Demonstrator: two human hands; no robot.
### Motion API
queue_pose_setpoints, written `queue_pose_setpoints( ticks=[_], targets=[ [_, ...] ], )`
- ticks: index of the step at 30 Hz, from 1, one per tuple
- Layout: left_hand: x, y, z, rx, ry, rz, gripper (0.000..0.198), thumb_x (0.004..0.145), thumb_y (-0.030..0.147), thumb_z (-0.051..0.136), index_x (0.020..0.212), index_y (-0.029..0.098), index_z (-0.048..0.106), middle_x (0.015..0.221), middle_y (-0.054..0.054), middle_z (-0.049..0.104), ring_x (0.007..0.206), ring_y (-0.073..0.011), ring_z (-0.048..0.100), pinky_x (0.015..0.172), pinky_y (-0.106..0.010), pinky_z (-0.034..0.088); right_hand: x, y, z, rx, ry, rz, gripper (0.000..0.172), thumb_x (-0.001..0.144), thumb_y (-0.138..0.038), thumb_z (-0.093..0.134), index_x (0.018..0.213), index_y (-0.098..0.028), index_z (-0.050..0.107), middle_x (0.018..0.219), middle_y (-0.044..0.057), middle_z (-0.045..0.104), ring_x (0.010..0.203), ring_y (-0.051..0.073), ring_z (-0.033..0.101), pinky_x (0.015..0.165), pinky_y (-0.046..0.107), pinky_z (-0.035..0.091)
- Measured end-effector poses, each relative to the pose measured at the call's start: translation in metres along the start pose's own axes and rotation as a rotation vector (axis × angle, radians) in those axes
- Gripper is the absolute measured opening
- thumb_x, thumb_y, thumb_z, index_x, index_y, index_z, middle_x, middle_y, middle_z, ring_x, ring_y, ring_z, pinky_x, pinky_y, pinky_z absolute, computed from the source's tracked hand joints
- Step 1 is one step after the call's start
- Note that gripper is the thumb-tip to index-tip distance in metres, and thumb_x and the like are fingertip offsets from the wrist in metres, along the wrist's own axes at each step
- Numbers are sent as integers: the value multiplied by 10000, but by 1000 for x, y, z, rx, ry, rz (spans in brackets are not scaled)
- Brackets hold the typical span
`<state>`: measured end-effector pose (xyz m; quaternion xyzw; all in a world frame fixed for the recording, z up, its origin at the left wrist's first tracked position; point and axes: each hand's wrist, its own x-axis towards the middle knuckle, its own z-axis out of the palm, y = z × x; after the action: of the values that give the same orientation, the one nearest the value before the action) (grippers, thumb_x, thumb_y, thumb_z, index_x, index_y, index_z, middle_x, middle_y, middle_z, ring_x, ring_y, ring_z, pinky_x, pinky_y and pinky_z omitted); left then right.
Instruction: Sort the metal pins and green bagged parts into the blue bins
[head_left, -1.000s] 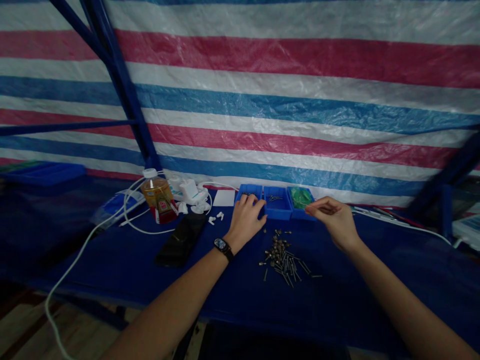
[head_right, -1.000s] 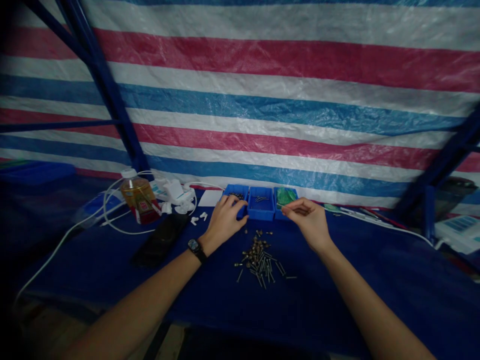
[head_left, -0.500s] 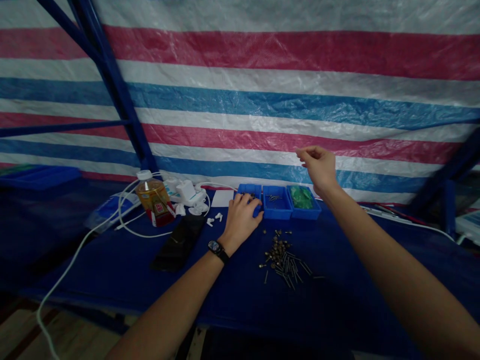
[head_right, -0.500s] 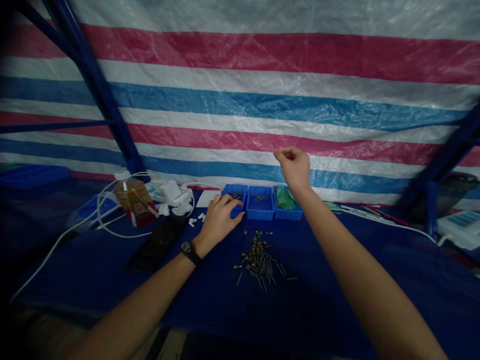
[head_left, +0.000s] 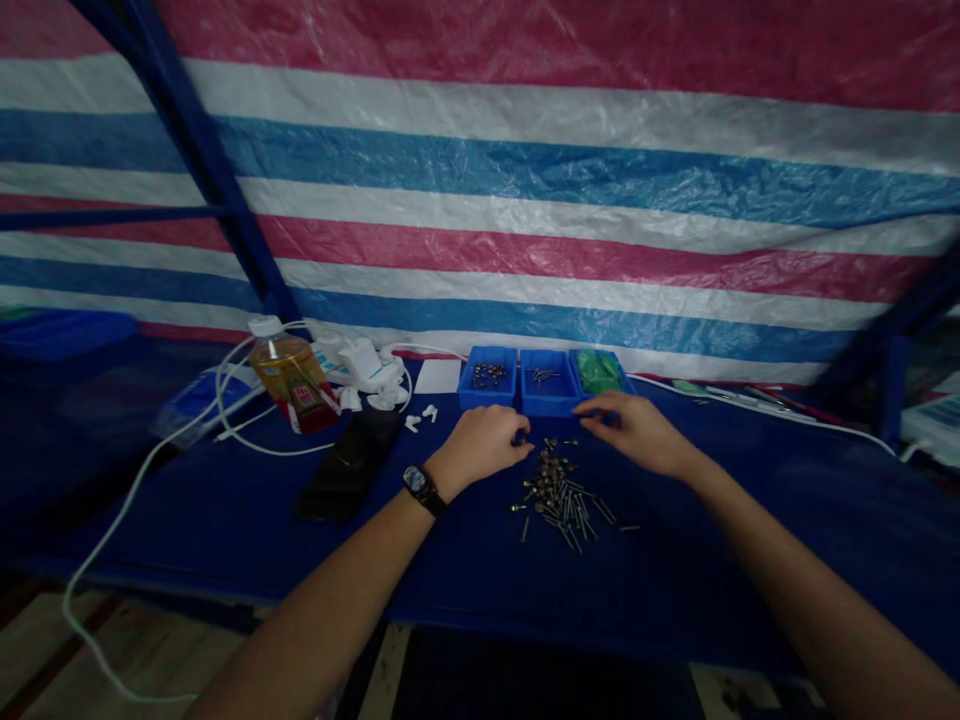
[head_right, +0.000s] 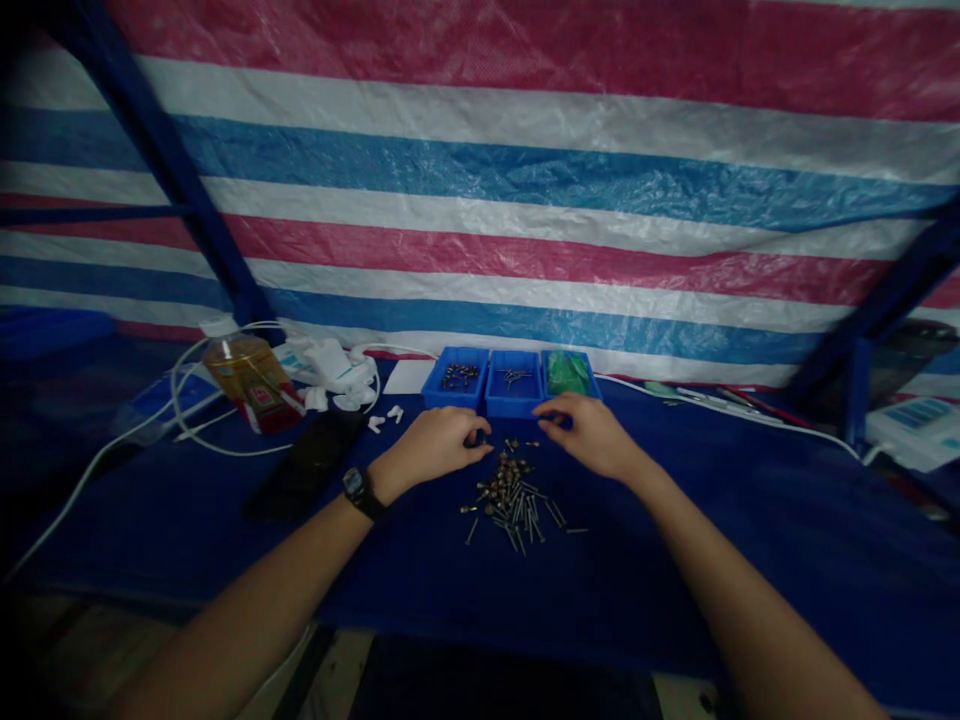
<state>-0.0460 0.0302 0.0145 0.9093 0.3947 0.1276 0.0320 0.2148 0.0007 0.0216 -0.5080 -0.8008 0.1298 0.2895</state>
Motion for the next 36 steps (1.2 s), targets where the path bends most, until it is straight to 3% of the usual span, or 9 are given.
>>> queue_pose_setpoints(
  ticks=[3, 6, 9, 12, 15, 17, 23, 31, 36],
  targets=[
    [4, -2, 5, -23, -31, 7, 134, 873, 243, 645, 962, 217, 741, 903, -34, 720, 799, -189, 659, 640, -268, 447, -11, 3, 29, -206, -69, -68, 298, 882, -173, 596, 1141, -208, 738, 1082, 95, 720, 1003, 242, 674, 920, 387, 512],
    [8, -4, 7, -58, -37, 10, 117, 866, 206, 633, 912, 219, 740, 882, -20, 722, 803, -178, 659, 662, -265, 444, -9, 1, 37, -260, -83, -65, 297, 868, -87, 555, 1037, -204, 770, 1016, 82, 724, 937, 221, 685, 865, 340, 516],
    [10, -4, 7, -108, -53, 19, 108, 881, 251, 644, 902, 215, 743, 860, -15, 722, 798, -172, 662, 678, -268, 450, -8, -1, 33, -189, -45, 8, 241, 791, -66, 617, 917, -197, 775, 924, 56, 721, 811, 187, 681, 775, 303, 519],
    [9, -4, 7, -126, -44, 20, 147, 902, 314, 646, 951, 212, 740, 845, -15, 718, 778, -175, 663, 691, -284, 470, -8, -1, 27, -18, 38, 107, 259, 760, -94, 641, 972, -178, 764, 886, 47, 704, 737, 158, 660, 734, 290, 523],
    [7, -3, 9, -110, 28, 47, 195, 909, 332, 646, 1048, 219, 725, 929, -30, 706, 838, -192, 664, 749, -312, 502, -7, 0, 23, 98, 112, 149, 303, 820, -167, 589, 1075, -176, 753, 905, 55, 693, 758, 161, 659, 761, 313, 530],
    [7, -1, 10, -98, 99, 102, 235, 915, 300, 634, 1129, 235, 706, 1042, -45, 686, 936, -203, 653, 831, -333, 510, -6, 1, 22, 126, 117, 157, 274, 826, -189, 575, 1021, -190, 766, 908, 54, 693, 789, 172, 665, 787, 332, 531],
    [12, 7, 17, -57, 72, 289, 208, 925, 181, 599, 1083, 240, 722, 1019, -30, 692, 969, -208, 595, 870, -343, 481, -4, 1, 32, 116, 55, 236, 171, 750, -160, 621, 889, -172, 719, 823, 40, 715, 733, 173, 659, 718, 304, 513],
    [15, 5, 22, -7, 56, 294, 151, 956, 184, 562, 955, 217, 709, 946, -30, 694, 926, -195, 597, 870, -337, 459, -4, -4, 38, -6, -60, 234, 129, 796, -173, 628, 881, -200, 721, 801, 18, 745, 727, 165, 679, 681, 273, 490],
    [16, 2, 21, -86, 137, 218, 93, 943, 203, 580, 965, 199, 670, 924, -27, 685, 913, -201, 604, 844, -344, 484, -8, 2, 2, -47, -117, 131, 260, 824, -278, 677, 1070, -213, 732, 953, 53, 757, 812, 195, 683, 760, 315, 498]
  ],
)
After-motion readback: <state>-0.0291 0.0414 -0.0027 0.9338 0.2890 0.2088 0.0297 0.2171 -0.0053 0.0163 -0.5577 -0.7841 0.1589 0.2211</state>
